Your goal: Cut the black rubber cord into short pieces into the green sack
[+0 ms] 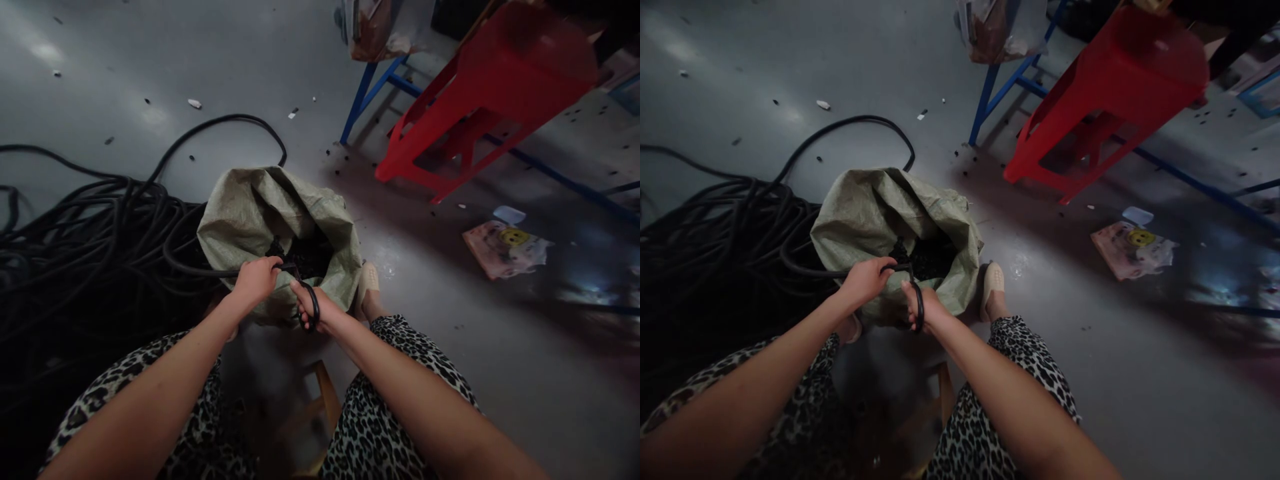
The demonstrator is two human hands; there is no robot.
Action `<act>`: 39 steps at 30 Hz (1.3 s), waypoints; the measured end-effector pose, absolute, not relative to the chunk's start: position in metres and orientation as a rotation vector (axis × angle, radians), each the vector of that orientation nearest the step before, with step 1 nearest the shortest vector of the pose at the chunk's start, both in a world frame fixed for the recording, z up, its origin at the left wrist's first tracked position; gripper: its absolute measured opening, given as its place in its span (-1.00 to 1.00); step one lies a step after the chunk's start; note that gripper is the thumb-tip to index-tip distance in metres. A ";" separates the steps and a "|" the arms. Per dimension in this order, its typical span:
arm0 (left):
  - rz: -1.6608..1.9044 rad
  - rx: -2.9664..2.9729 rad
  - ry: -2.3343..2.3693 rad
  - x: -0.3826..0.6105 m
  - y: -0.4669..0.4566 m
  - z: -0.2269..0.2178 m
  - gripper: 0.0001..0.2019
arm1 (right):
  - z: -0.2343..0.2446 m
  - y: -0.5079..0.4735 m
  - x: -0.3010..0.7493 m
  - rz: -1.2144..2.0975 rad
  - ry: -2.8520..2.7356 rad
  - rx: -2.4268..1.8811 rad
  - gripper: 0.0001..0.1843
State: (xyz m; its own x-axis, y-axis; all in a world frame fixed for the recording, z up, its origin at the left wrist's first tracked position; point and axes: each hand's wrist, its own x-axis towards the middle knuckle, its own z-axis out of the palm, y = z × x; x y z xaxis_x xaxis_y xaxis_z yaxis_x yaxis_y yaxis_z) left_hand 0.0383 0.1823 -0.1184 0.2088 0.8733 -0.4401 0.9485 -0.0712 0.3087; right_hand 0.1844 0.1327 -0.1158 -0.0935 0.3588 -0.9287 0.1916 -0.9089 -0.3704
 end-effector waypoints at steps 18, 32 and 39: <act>0.035 1.916 1.752 0.033 0.185 -0.121 -0.68 | -0.140 0.131 0.185 2.034 -0.868 -1.851 -0.49; -0.016 1.922 1.665 0.036 0.183 -0.117 -0.66 | -0.138 0.130 0.185 2.081 -0.843 -1.790 -0.44; -0.028 1.927 1.617 0.035 0.181 -0.123 -0.65 | -0.139 0.130 0.187 2.062 -0.837 -1.789 -0.46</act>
State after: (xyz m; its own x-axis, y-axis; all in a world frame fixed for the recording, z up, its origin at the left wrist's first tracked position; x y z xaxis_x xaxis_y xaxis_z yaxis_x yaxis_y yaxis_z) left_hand 0.0349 0.1814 -0.1226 0.2522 0.8847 -0.3921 0.8979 -0.0628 0.4357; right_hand 0.1868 0.1295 -0.1390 -0.1902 0.5637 -0.8038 0.1563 -0.7909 -0.5916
